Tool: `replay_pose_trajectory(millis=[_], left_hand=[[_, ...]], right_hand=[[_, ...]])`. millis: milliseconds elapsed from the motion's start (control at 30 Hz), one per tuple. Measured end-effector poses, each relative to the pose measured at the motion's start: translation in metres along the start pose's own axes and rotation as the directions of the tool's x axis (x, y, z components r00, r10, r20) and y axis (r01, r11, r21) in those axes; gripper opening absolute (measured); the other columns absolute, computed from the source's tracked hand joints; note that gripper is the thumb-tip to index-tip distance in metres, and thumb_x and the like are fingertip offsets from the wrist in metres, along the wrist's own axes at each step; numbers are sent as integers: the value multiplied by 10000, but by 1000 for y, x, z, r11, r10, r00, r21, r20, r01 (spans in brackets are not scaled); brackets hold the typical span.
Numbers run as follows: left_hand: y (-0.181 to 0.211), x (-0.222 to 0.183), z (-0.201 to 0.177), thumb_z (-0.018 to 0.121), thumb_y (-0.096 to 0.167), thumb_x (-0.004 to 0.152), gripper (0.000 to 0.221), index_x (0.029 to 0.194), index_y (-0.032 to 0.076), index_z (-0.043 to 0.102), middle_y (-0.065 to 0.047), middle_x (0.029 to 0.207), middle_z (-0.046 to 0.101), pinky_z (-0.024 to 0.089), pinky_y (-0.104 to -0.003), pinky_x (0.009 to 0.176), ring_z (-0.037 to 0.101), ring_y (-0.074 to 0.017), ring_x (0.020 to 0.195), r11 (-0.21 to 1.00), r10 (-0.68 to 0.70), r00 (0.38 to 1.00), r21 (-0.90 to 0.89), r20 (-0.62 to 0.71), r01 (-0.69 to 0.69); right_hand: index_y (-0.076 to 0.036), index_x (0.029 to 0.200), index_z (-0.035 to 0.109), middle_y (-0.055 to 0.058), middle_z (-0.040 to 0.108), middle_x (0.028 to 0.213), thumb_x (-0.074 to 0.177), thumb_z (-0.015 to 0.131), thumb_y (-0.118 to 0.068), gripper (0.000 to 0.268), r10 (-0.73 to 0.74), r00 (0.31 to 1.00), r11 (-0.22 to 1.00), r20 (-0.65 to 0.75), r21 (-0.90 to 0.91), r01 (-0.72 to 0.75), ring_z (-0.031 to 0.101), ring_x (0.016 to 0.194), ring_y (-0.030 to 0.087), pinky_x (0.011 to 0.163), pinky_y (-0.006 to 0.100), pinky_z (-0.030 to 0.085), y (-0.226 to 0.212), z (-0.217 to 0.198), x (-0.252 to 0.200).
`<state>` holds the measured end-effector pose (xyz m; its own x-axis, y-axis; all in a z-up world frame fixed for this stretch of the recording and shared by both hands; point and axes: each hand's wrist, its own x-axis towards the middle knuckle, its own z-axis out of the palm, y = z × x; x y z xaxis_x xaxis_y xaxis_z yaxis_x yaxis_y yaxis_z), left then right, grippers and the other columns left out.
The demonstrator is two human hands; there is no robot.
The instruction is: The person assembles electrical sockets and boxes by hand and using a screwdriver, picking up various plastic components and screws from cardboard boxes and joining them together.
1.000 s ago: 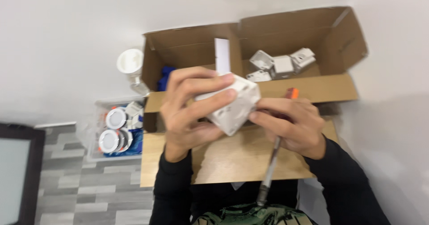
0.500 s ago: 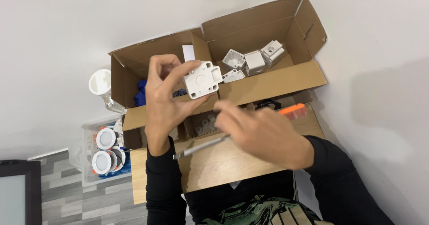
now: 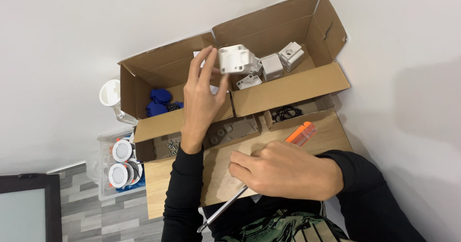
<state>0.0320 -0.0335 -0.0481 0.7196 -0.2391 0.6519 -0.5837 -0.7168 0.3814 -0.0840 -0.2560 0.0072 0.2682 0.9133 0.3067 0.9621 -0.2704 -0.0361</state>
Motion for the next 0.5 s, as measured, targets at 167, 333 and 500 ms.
replay_pose_trajectory(millis=[167,333,500], left_hand=[[14,6,-12,714,-30,1079,356,1417,35,625,-159,1477,571,610,-447,1060,661,-349,1308,996,58,995,73,-78,-52],[24,6,-31,813,76,1062,293,1323,68,682,-101,1345,677,563,-423,937,704,-286,1200,992,100,986,86,-134,-89],[38,5,-65,849,80,1044,230,1240,62,730,-98,1253,738,495,-383,897,719,-268,1109,987,140,975,99,-172,-125]], right_hand=[[-61,880,578,52,553,902,853,641,221,291,-24,1000,997,-11,75,25,464,448,194,268,376,348,0,1,-3],[-42,989,611,69,571,977,802,619,241,340,-38,999,998,36,53,36,553,556,217,304,397,388,3,2,-2],[-57,989,580,76,561,958,846,588,217,309,2,981,991,192,129,-27,571,577,268,346,444,432,4,6,2]])
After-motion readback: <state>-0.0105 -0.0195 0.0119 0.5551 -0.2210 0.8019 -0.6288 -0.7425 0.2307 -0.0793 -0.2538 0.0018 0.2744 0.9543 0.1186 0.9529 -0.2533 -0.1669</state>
